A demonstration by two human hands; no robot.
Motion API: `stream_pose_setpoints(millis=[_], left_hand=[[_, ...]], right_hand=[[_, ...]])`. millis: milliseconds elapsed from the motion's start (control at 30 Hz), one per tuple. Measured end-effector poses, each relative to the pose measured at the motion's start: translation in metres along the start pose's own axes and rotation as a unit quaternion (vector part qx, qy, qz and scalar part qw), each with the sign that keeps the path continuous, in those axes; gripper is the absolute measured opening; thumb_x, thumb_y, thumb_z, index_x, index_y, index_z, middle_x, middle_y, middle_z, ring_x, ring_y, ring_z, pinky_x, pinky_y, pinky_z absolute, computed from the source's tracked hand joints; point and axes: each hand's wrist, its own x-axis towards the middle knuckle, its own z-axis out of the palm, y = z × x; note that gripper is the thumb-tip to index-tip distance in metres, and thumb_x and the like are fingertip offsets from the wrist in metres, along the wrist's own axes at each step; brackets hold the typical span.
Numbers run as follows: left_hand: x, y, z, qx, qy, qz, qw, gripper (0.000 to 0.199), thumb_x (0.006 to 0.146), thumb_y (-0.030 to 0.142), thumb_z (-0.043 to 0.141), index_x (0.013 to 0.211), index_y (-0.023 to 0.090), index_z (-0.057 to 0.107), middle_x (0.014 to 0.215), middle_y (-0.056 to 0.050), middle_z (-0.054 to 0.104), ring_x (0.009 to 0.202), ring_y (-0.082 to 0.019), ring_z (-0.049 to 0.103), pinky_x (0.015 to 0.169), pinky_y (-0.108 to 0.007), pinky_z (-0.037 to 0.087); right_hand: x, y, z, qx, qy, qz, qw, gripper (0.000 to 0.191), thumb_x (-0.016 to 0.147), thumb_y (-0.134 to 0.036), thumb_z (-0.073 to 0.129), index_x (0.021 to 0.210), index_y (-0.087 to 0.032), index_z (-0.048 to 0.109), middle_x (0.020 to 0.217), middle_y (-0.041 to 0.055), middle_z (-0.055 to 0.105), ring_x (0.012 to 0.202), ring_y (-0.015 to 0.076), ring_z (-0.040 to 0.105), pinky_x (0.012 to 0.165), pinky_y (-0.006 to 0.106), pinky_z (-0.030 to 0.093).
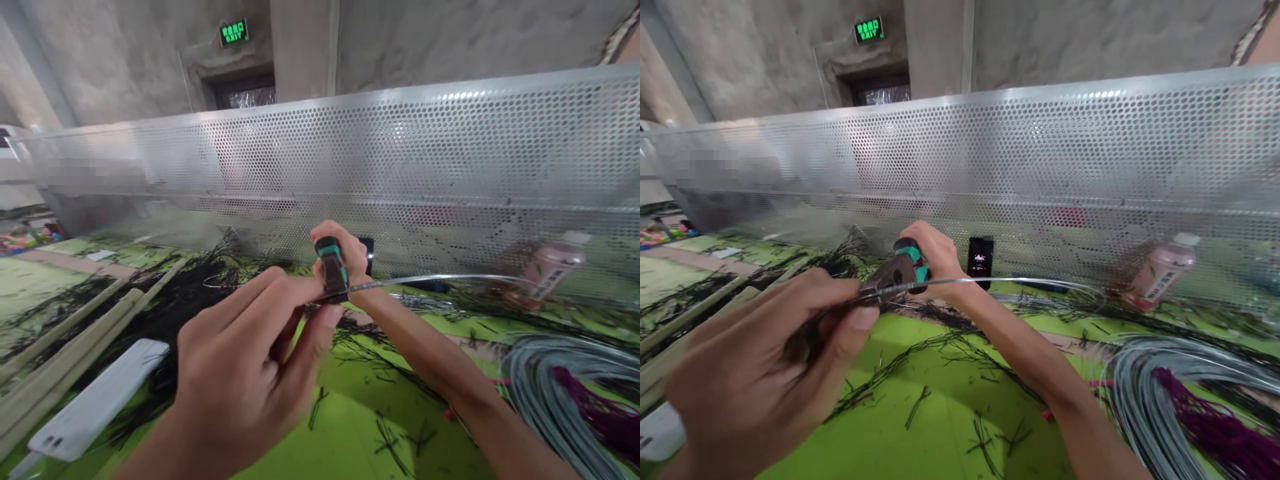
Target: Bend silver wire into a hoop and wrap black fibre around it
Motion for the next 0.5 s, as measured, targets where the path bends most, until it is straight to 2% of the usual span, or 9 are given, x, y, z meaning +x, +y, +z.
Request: stream_pose_setpoints(millis=[100,200,267,367,433,500], left_hand=[[0.002,-0.005,0.000,-0.040,-0.017,-0.042,0.998,0.008,0.093,0.016,0.062,0.089,0.023,0.063,0.059,0.007,0.051,0.048,-0.007,0.044,0.045,-0.021,0.037],[0.003,-0.013,0.001,-0.155,-0.075,-0.132,0.976,0.014,0.095,0.022,0.060,0.083,0.023,0.065,0.054,0.007,0.044,0.044,-0.008,0.037,0.037,-0.021,0.028],[0.001,-0.021,0.003,-0.244,-0.120,-0.227,0.935,0.018,0.098,0.030,0.059,0.084,0.022,0.068,0.052,0.006,0.038,0.041,-0.008,0.029,0.034,-0.022,0.020],[0.000,-0.036,0.009,-0.347,-0.160,-0.371,0.846,0.025,0.097,0.041,0.061,0.089,0.020,0.072,0.051,0.006,0.033,0.041,-0.007,0.023,0.036,-0.022,0.015],[0.001,-0.043,0.012,-0.376,-0.163,-0.409,0.815,0.027,0.096,0.044,0.063,0.090,0.019,0.073,0.053,0.007,0.030,0.042,-0.006,0.021,0.038,-0.021,0.016],[0.004,-0.048,0.013,-0.394,-0.157,-0.420,0.803,0.026,0.095,0.042,0.064,0.092,0.018,0.074,0.055,0.007,0.029,0.043,-0.005,0.021,0.039,-0.018,0.017]], right_hand=[[0.006,0.001,0.003,0.037,0.007,-0.027,0.999,0.027,0.091,-0.043,0.054,0.107,-0.021,0.056,0.099,0.0048,0.066,0.088,0.0182,0.063,0.081,0.036,0.055],[0.009,0.000,0.008,0.048,0.002,-0.026,0.998,0.035,0.085,-0.042,0.054,0.114,-0.023,0.054,0.111,0.0077,0.065,0.105,0.0247,0.062,0.095,0.046,0.051],[0.005,-0.003,0.013,0.059,-0.018,-0.021,0.998,0.043,0.085,-0.044,0.054,0.122,-0.022,0.052,0.123,0.0107,0.063,0.118,0.0287,0.058,0.102,0.052,0.047],[-0.013,-0.008,0.015,0.090,-0.076,0.005,0.993,0.044,0.092,-0.037,0.049,0.133,-0.021,0.044,0.131,0.0129,0.060,0.123,0.0252,0.057,0.104,0.045,0.049],[-0.030,-0.012,0.012,0.101,-0.111,0.038,0.988,0.043,0.097,-0.030,0.044,0.138,-0.018,0.038,0.133,0.0147,0.058,0.123,0.0229,0.058,0.104,0.041,0.049],[-0.047,-0.017,0.003,0.098,-0.146,0.070,0.982,0.044,0.099,-0.029,0.044,0.141,-0.016,0.035,0.135,0.0163,0.057,0.124,0.0238,0.058,0.105,0.040,0.049]])
